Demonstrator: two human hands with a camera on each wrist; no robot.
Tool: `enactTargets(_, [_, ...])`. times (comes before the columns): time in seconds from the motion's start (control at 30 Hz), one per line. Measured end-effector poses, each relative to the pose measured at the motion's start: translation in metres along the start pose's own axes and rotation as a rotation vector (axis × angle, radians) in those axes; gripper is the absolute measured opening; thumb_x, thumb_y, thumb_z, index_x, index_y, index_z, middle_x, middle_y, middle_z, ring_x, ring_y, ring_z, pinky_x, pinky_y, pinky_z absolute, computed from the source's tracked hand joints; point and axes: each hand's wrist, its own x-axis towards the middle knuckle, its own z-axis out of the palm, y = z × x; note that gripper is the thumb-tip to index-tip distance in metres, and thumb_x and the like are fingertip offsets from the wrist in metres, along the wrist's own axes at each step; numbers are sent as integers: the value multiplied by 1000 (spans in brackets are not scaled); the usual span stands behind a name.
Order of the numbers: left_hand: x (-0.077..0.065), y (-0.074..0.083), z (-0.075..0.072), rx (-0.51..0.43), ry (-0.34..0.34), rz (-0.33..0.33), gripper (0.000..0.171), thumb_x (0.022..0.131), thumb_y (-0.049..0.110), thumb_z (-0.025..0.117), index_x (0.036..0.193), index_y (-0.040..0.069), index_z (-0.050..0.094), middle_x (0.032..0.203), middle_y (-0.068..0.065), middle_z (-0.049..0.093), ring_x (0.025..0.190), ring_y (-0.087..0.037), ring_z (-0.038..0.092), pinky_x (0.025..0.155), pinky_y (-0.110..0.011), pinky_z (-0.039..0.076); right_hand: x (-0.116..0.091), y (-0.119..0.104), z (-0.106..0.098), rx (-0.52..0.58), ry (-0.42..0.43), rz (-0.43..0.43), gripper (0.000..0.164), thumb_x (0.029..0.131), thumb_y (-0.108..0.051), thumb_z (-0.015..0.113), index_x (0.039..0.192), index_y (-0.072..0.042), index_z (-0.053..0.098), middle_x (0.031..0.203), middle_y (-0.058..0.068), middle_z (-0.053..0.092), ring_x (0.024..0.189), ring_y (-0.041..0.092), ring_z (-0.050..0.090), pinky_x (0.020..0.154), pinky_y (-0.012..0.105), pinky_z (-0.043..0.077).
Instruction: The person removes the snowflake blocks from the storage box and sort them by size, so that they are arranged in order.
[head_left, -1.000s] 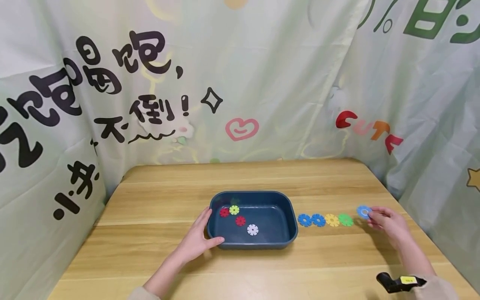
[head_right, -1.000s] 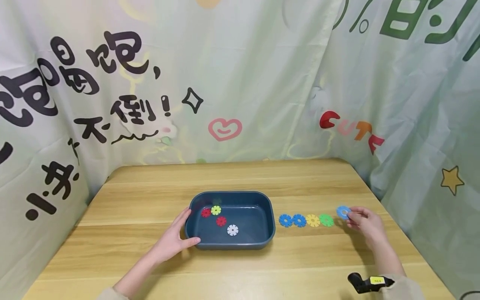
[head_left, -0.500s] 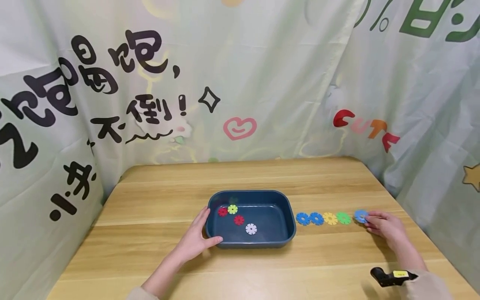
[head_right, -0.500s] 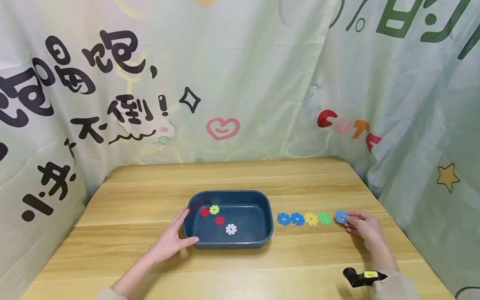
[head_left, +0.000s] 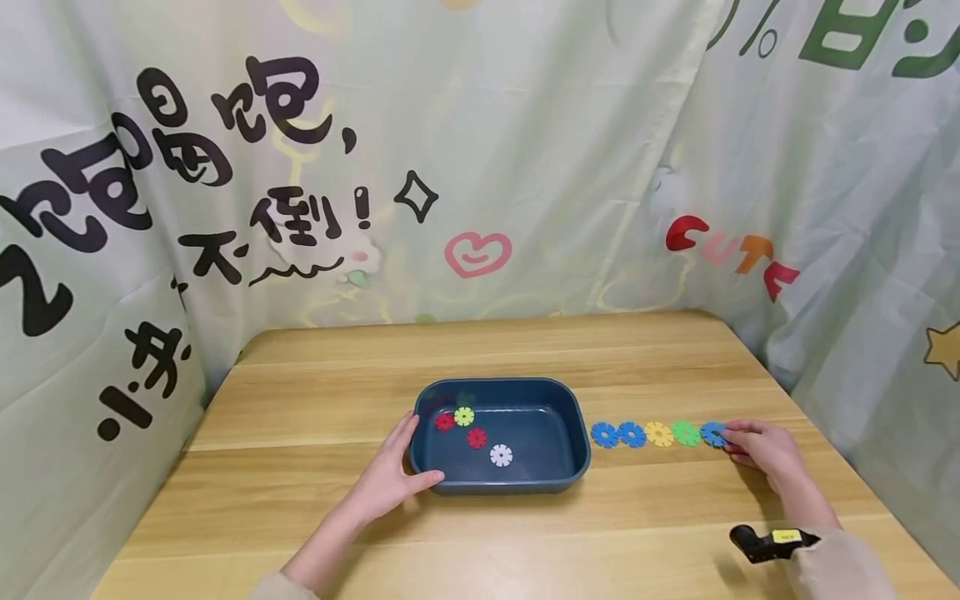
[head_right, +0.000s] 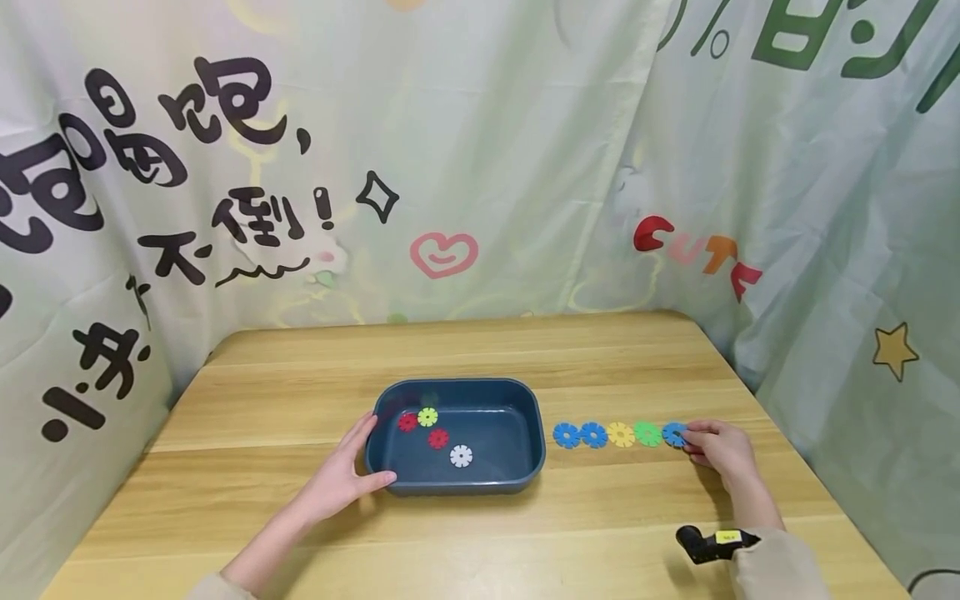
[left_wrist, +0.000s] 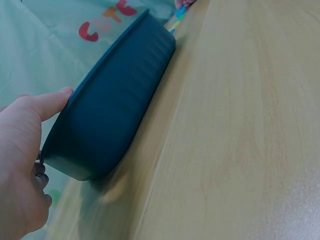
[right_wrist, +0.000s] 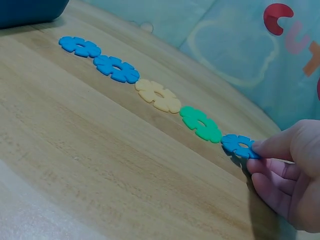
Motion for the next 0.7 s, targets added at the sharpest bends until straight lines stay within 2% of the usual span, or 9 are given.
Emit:
enactTargets(0.1, [1,1,0,3,3,0,93,74,34,77,144,-1,27,152,-15,19,136,-38,21,102,-59,25,1,-2,1,-27,12,-3,35,90,-9,57,106,21,52,74,-10,58,64,0,58,60,21,53])
enactTargets(0.3, [1,1,0,2,-1,-8,94,74,34,77,145,0,26,152,-14,18,136,-37,20,103,-59,25,3,-4,2,-36,26,-1,27,89,-8,58,99,17,57,72,-9,58,63,-1,57,58,20,52])
enactTargets(0.7, [2,2,0,5,-4,-9,93,74,34,77,145,0,26,152,-14,19,136,-37,21,103,-58,25,3,-4,6,-111,99,4,33,88,-8,59,102,22,53,73,-4,57,61,1,55,55,19,51])
